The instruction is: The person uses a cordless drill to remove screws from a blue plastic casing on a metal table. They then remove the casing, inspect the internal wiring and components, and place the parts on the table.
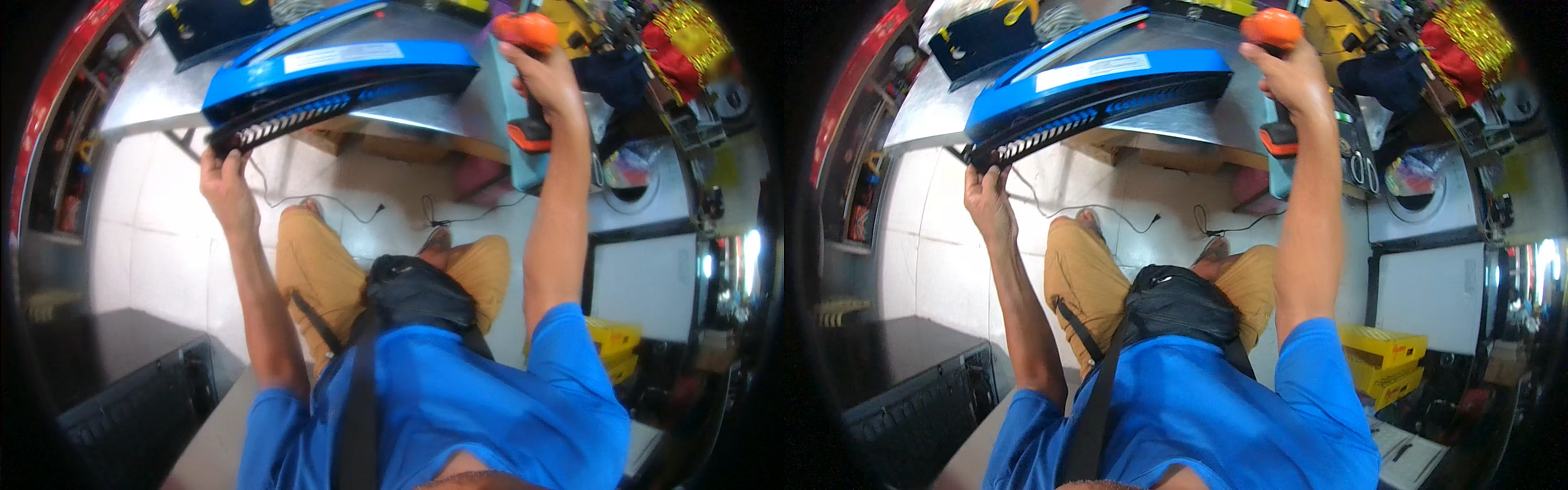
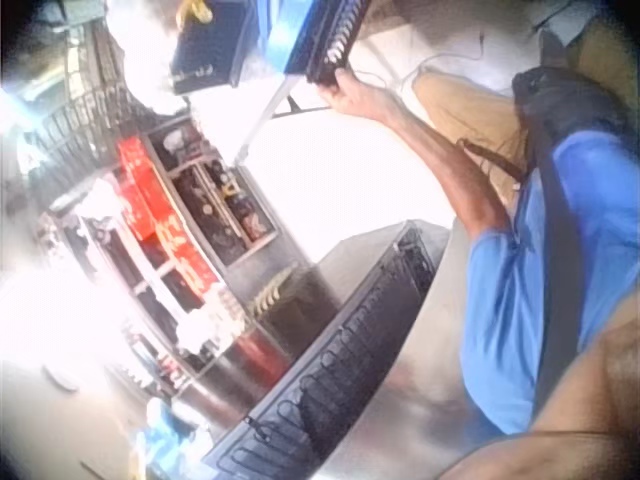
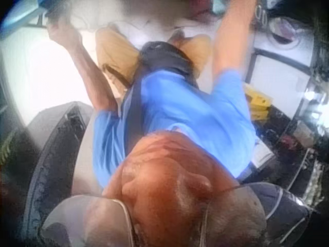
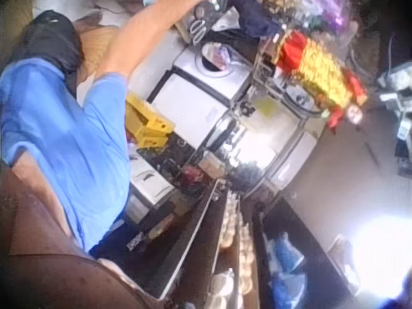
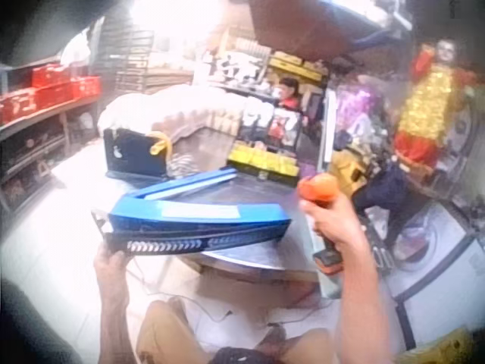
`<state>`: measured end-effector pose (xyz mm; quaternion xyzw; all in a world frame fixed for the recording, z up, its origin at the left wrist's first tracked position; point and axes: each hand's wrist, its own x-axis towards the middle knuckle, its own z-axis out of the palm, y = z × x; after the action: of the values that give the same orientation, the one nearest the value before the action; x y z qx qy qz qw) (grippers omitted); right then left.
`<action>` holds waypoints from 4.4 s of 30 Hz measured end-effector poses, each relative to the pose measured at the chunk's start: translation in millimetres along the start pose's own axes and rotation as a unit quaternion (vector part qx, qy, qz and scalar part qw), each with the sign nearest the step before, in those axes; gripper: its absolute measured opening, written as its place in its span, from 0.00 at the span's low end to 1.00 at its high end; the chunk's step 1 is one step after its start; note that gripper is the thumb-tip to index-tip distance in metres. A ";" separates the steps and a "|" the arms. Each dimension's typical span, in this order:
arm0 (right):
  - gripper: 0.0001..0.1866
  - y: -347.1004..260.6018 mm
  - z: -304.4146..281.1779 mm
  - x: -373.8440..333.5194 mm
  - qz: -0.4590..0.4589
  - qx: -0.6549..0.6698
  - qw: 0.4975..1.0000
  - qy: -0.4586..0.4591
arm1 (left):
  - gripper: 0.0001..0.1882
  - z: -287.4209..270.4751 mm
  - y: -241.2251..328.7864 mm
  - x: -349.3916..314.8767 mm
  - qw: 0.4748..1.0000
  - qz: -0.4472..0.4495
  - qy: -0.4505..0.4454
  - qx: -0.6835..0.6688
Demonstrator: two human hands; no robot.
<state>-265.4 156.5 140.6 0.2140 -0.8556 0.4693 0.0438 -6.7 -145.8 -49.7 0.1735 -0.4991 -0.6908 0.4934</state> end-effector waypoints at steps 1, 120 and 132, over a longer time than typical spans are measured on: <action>0.25 -7.9 9.8 3.4 -0.013 -0.022 1.000 -0.016 | 0.14 -7.2 7.1 -8.3 1.000 -0.010 -0.006 -0.024; 0.14 70.2 50.4 -127.8 0.098 0.466 0.872 0.114 | 0.16 42.1 29.4 72.1 0.981 0.070 0.029 0.180; 0.12 65.6 39.7 -134.6 0.131 0.395 0.901 0.122 | 0.22 45.1 62.4 54.7 0.949 -0.014 -0.093 0.302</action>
<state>-165.3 198.3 30.0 0.0409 -0.6086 0.7924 -0.0021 -32.7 -170.1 37.8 0.2562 -0.7259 -0.5273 0.3597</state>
